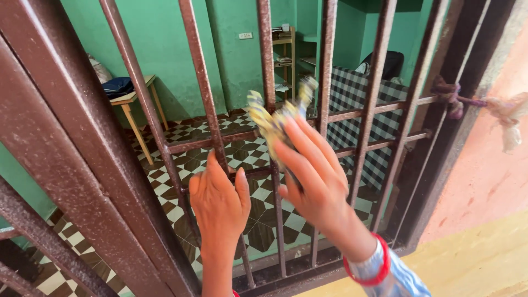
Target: The person stands outside a barred window and wipes the glass panes and the metal security bars with a small cloth, reaching through and around the bars to clean different sections of the window, occasionally refolding the cloth.
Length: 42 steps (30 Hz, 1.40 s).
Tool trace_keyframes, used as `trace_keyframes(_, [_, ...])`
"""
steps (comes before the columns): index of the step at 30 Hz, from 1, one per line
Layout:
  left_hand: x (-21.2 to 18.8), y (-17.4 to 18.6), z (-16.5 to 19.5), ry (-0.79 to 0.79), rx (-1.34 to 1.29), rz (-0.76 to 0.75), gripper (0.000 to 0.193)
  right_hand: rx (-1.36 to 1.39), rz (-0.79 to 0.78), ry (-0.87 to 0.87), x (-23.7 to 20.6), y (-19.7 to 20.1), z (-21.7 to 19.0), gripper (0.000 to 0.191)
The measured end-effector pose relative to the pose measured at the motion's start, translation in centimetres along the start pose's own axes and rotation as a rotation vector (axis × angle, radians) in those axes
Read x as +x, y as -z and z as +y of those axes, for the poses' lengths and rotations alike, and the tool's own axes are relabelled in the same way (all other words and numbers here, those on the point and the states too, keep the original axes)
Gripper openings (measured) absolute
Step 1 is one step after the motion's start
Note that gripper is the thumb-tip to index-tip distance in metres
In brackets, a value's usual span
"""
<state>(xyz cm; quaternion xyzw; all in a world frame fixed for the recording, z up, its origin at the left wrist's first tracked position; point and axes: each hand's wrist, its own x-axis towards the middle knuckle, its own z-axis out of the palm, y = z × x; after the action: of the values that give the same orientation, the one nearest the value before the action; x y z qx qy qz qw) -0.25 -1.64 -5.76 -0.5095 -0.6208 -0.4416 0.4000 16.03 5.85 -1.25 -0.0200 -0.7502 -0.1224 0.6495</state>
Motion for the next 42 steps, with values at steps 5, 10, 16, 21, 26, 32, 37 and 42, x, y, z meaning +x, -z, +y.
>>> trace_keyframes(5, [0.0, -0.5, -0.3, -0.044, -0.016, 0.073, 0.047, -0.036, -0.112, 0.005, 1.5, -0.6, -0.7, 0.055])
trace_keyframes(10, [0.0, -0.7, -0.5, -0.030, -0.031, 0.079, 0.046, -0.149, -0.132, -0.014, -1.8, -1.5, -2.4, 0.047])
trace_keyframes(16, [0.3, -0.5, -0.7, -0.063, -0.057, 0.090, 0.048, -0.166, -0.154, -0.012, -6.9, -2.5, -3.1, 0.040])
trace_keyframes(21, [0.1, -0.7, -0.3, -0.053, -0.086, 0.123, 0.054, -0.147, -0.155, 0.012, -11.5, -2.8, -3.9, 0.037])
trace_keyframes(26, [-5.1, 0.2, 0.7, -0.078, -0.231, 0.235, 0.055, -0.060, -0.229, -0.052, -15.5, -2.8, -4.0, 0.046])
trace_keyframes(32, [-12.7, -2.9, 3.5, 0.004, -0.235, -0.005, 0.036, 0.308, -0.306, -0.242, -17.2, -1.7, -2.9, 0.084])
trace_keyframes(37, [-14.7, -4.4, 4.8, 0.098, -0.303, -0.032, 0.042, 0.238, -0.455, -0.252, -17.0, 1.6, -1.6, 0.086])
trace_keyframes(42, [-15.2, -4.2, 5.9, 0.298, -0.432, 0.012, 0.042, 0.105, -0.189, -0.355, -16.0, 4.1, -0.5, 0.072])
